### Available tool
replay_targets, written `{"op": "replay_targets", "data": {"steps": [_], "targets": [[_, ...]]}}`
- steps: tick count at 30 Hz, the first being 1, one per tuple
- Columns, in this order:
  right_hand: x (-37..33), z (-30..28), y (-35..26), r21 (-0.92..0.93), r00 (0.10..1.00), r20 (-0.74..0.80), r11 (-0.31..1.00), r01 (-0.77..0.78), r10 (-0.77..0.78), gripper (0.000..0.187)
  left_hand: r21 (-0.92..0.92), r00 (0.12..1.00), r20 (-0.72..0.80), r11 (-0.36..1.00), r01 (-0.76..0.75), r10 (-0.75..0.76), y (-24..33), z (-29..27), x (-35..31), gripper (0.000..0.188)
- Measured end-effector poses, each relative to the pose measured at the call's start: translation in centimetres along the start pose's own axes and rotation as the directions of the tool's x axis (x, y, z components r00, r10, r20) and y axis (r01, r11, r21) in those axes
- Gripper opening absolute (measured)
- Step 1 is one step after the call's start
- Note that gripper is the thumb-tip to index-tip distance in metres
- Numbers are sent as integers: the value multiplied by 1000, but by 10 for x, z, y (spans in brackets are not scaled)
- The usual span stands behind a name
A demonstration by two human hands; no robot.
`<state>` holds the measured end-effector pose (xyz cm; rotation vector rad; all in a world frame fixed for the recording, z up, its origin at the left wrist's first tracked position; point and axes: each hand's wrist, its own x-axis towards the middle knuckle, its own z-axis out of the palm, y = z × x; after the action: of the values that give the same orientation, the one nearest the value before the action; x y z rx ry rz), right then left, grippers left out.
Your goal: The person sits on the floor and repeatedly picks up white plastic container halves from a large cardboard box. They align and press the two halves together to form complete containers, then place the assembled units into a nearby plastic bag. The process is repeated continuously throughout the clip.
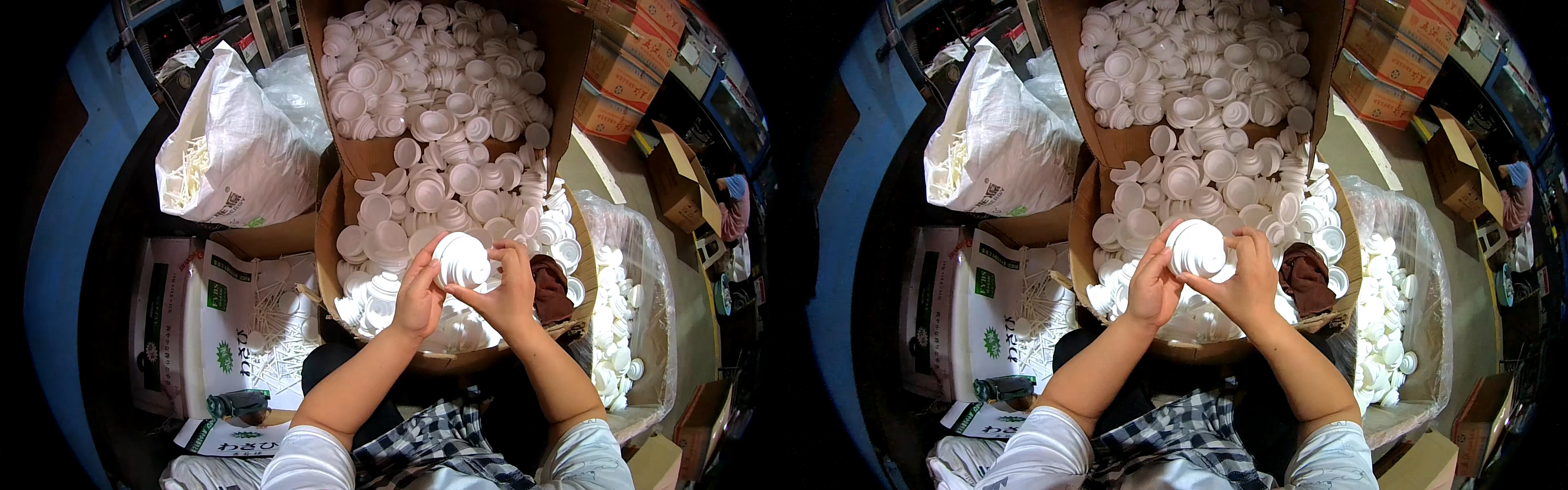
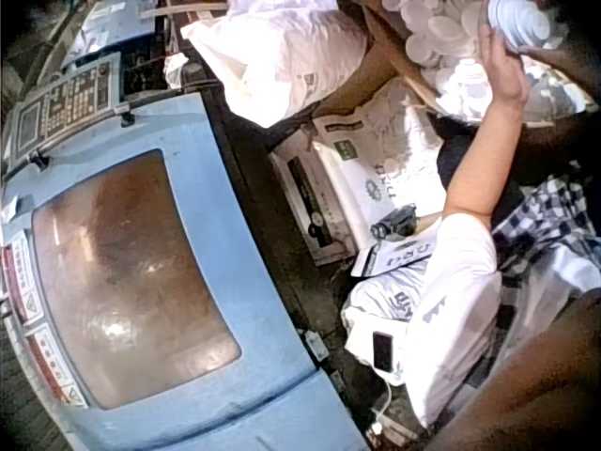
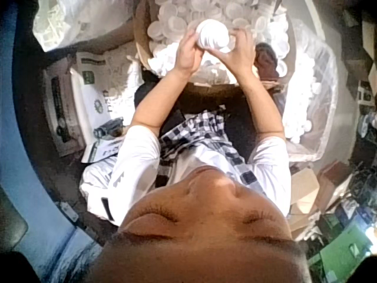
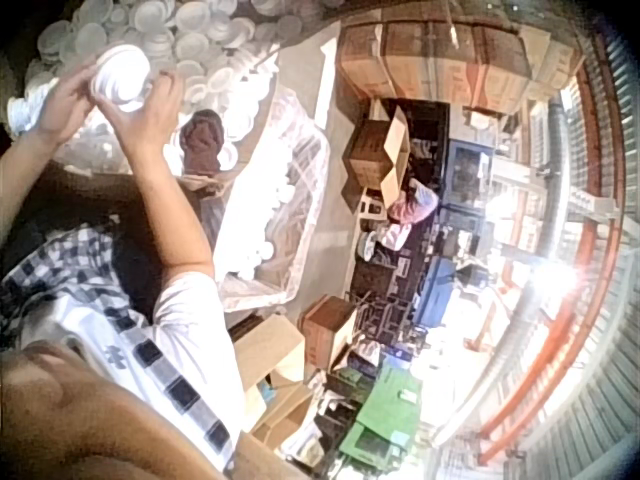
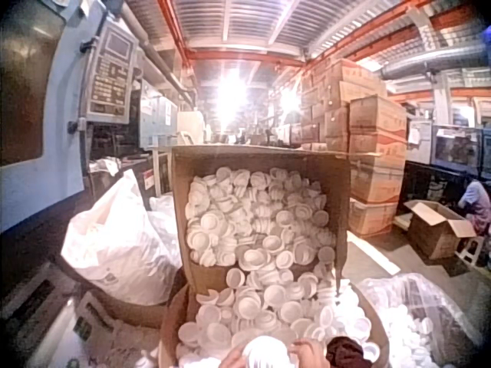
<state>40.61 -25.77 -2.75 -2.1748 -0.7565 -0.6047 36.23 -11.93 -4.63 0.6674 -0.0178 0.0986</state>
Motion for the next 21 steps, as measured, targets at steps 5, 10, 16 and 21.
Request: {"op": "replay_targets", "data": {"steps": [5,10,16,21], "targets": [[0,2,1,-1,1000,5,1000,-23,23,65,-14,1000,4,1000,4,-4,-1,0,0,45],[-1,3,0,26,999,20,999,-36,36,66,-12,1000,4,1000,15,-15,-2,-2,-1,44],[-6,13,14,159,998,67,987,-15,5,64,197,994,42,975,-103,96,-8,-3,0,52],[-9,24,43,648,963,158,714,-267,217,53,322,986,107,934,-157,129,-14,-4,4,54]]}}
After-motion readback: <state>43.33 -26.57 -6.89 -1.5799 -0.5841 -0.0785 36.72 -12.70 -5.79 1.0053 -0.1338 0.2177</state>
